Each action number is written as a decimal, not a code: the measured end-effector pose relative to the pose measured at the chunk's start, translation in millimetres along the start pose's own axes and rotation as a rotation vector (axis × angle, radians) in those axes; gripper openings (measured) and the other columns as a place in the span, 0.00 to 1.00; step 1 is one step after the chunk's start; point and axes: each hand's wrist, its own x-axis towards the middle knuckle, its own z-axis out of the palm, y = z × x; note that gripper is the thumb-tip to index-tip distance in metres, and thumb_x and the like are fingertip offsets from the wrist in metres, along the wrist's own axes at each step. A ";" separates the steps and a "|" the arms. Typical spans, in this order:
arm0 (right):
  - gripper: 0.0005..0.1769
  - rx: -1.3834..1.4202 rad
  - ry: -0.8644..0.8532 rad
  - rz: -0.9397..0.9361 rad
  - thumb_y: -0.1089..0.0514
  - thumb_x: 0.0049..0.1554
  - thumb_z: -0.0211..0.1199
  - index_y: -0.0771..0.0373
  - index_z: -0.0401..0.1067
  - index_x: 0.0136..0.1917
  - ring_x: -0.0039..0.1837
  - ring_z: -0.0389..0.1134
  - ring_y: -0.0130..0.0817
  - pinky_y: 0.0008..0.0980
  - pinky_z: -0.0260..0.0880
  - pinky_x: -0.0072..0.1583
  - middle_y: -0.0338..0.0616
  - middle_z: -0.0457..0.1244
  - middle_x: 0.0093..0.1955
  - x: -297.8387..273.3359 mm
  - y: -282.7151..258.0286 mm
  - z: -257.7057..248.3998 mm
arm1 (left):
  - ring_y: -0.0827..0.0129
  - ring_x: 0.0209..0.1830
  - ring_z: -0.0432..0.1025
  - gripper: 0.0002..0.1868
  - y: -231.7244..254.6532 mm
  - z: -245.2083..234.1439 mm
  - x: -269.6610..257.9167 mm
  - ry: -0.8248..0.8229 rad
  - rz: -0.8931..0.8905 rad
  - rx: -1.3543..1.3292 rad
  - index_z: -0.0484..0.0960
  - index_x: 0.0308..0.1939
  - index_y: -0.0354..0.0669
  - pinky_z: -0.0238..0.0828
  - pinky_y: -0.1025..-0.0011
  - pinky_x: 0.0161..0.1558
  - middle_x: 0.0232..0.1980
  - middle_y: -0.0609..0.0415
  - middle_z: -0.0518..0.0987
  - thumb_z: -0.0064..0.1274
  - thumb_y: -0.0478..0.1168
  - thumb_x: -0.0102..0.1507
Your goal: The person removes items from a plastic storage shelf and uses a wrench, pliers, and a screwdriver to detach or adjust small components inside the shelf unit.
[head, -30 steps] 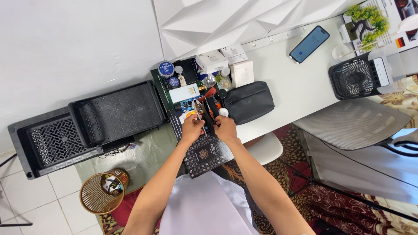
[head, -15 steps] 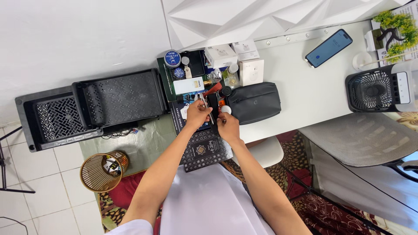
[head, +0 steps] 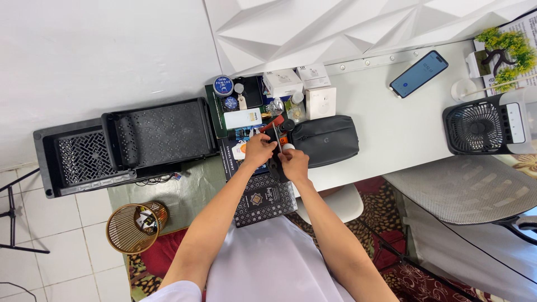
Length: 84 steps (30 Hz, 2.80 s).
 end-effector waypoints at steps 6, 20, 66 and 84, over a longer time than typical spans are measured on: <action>0.16 -0.310 -0.044 0.024 0.50 0.52 0.76 0.63 0.82 0.46 0.47 0.77 0.48 0.42 0.77 0.52 0.51 0.74 0.42 -9.5 -7.5 -9.8 | 0.68 0.26 0.80 0.15 -9.0 5.2 -10.3 -0.040 0.039 0.132 0.82 0.48 0.30 0.75 0.70 0.29 0.30 0.47 0.85 0.61 0.40 0.64; 0.13 -0.113 -0.064 -0.092 0.54 0.57 0.70 0.61 0.78 0.53 0.47 0.78 0.45 0.43 0.76 0.52 0.46 0.75 0.44 -43.0 -12.9 -20.4 | 0.71 0.32 0.80 0.08 -20.8 0.8 -51.1 0.096 0.140 0.079 0.81 0.47 0.36 0.77 0.69 0.35 0.36 0.51 0.85 0.53 0.35 0.66; 0.35 -0.514 -0.732 -0.330 0.55 0.56 0.68 0.56 0.61 0.74 0.74 0.60 0.56 0.47 0.65 0.70 0.54 0.54 0.75 -251.2 -117.7 497.8 | 0.37 0.75 0.57 0.35 -262.8 -445.6 -333.3 0.538 -0.133 0.672 0.68 0.67 0.32 0.56 0.45 0.70 0.70 0.33 0.68 0.61 0.45 0.62; 0.22 -0.774 -0.442 -0.738 0.45 0.70 0.50 0.59 0.80 0.61 0.61 0.72 0.54 0.49 0.69 0.64 0.56 0.71 0.59 40.5 71.7 823.1 | 0.39 0.69 0.62 0.27 -425.4 -475.1 -143.7 0.880 0.237 0.390 0.75 0.60 0.31 0.59 0.46 0.68 0.64 0.36 0.75 0.60 0.40 0.60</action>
